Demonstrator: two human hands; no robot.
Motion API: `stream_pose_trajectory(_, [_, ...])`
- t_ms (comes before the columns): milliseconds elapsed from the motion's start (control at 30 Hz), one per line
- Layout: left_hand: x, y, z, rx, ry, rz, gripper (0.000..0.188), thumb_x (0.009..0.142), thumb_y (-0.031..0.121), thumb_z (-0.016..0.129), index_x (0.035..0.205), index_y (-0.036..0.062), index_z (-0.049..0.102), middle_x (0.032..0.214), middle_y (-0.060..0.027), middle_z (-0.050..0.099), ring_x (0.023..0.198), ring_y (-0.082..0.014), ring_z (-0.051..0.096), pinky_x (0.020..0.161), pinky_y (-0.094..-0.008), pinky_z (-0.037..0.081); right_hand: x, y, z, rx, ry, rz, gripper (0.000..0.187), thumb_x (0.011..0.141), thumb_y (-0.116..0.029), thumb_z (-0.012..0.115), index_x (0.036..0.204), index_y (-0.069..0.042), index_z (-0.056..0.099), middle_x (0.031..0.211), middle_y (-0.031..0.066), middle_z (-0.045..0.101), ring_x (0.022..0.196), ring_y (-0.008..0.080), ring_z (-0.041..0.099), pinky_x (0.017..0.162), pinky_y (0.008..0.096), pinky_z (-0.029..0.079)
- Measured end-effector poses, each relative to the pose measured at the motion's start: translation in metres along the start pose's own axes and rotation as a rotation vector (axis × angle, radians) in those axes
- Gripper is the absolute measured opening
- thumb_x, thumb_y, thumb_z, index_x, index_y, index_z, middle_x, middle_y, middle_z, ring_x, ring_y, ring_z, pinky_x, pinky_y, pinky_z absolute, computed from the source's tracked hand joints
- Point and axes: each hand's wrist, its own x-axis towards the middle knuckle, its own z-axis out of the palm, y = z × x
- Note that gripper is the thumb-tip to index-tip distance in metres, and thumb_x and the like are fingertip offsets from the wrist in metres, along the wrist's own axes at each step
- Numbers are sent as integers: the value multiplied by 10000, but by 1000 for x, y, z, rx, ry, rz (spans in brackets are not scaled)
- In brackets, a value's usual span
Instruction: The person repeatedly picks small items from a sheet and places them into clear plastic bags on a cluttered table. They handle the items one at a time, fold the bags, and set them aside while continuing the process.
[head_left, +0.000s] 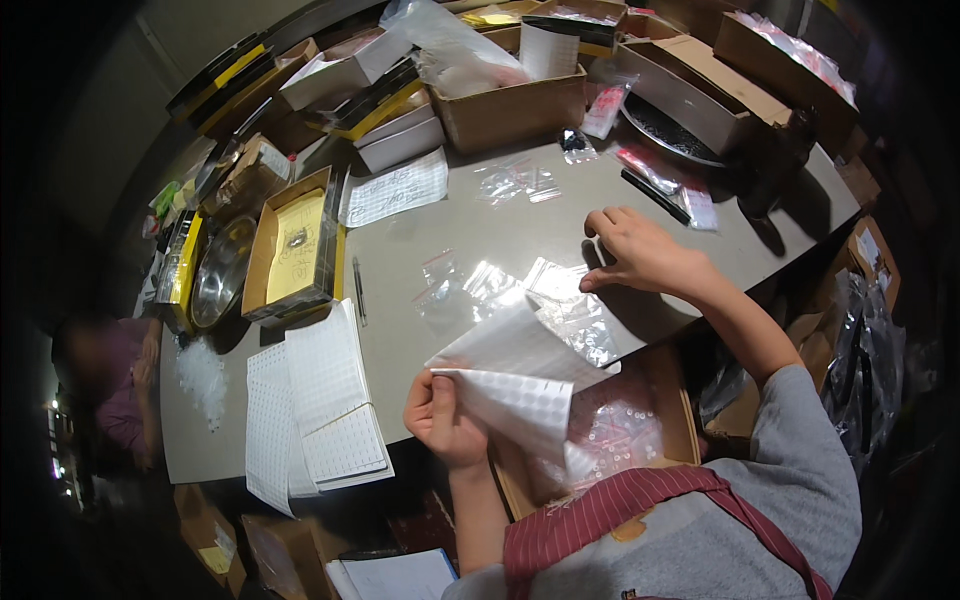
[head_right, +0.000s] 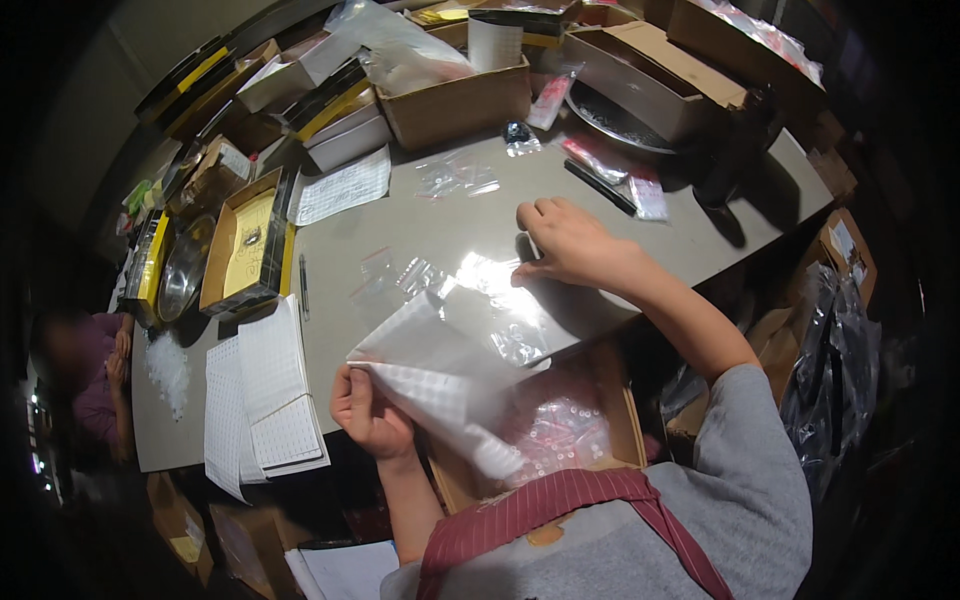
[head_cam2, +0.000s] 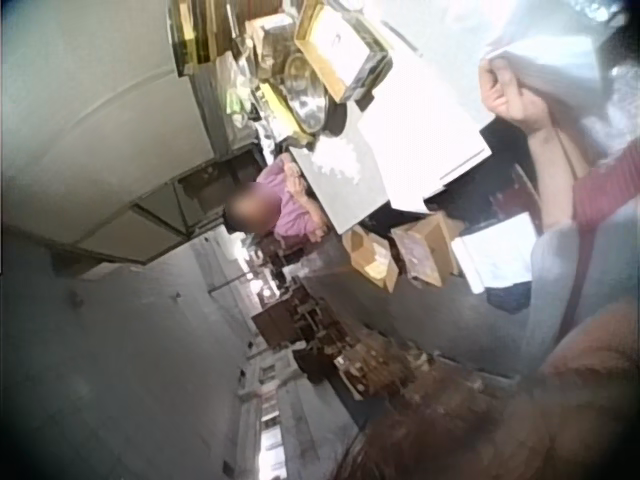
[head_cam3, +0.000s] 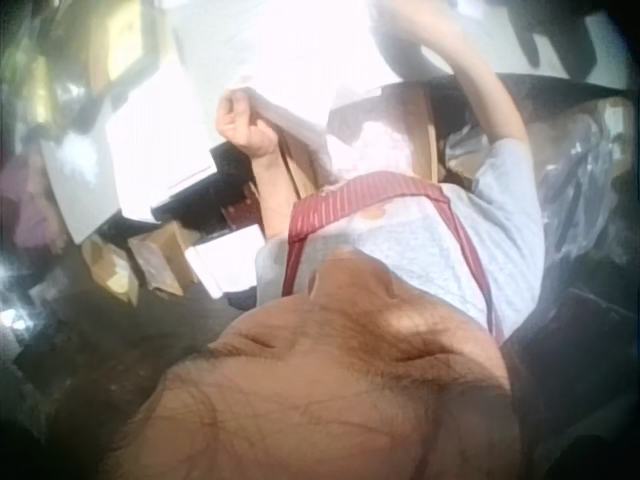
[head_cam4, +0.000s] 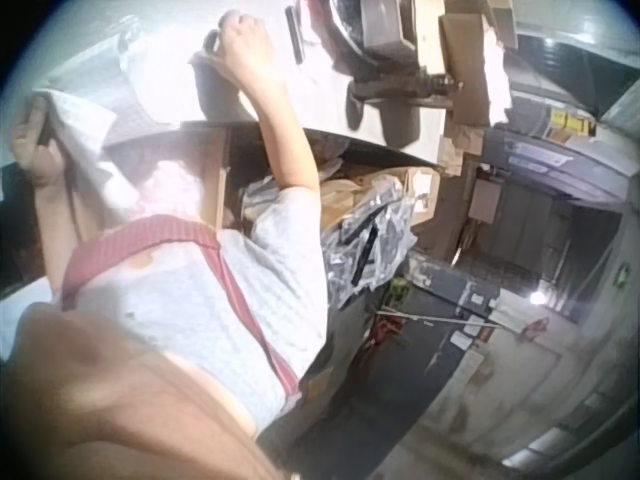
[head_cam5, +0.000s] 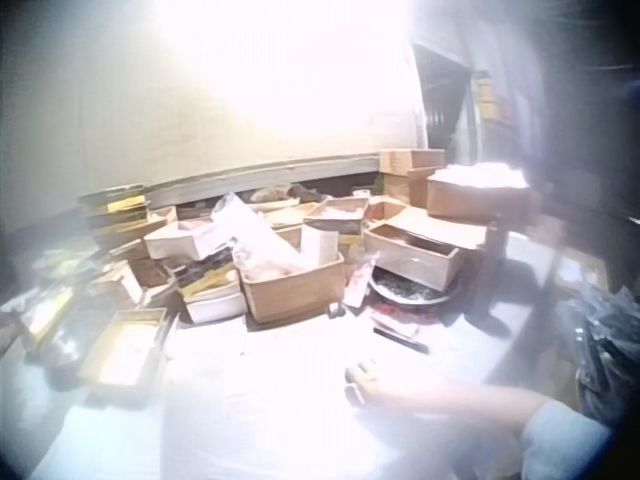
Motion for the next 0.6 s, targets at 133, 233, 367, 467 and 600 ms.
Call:
stream_pose_trajectory(133, [2,7,-4,8,-65,-96,188,992,96,621,984,-75,698,911,-140,723,833,-179,654,812,-285,490,-11,3,3,185,30,-85,479,860,-319,824,1172,-32,600,1114,166,613,1105,369,584,956,443,481])
stream_pose_trajectory(233, [4,11,-9,-18,-199,-221,200,962,108,630,954,-79,700,889,-146,725,797,-174,654,768,-282,490,-24,3,9,319,128,-165,330,847,-191,790,1104,-38,649,1111,151,628,1094,362,593,955,439,471])
stream_pose_trajectory(367, [8,20,-10,26,-333,-300,191,874,91,624,861,-80,707,884,-173,724,780,-200,660,743,-297,497,-40,4,19,181,233,-333,279,789,-96,748,1057,-42,693,1137,131,645,1099,346,601,961,454,464])
stream_pose_trajectory(467, [8,28,0,92,-443,-396,173,787,68,617,787,-80,706,910,-220,729,829,-259,680,872,-374,523,-53,-2,25,149,243,-368,320,770,-58,722,1089,-53,698,1202,131,654,1145,339,610,996,470,465])
stream_pose_trajectory(600, [19,25,19,227,-709,-365,156,767,62,631,783,-75,704,966,-232,745,910,-272,695,1163,-498,382,-63,-4,29,201,252,-397,361,819,-33,704,1179,-43,690,1250,138,654,1178,350,620,1009,472,487])
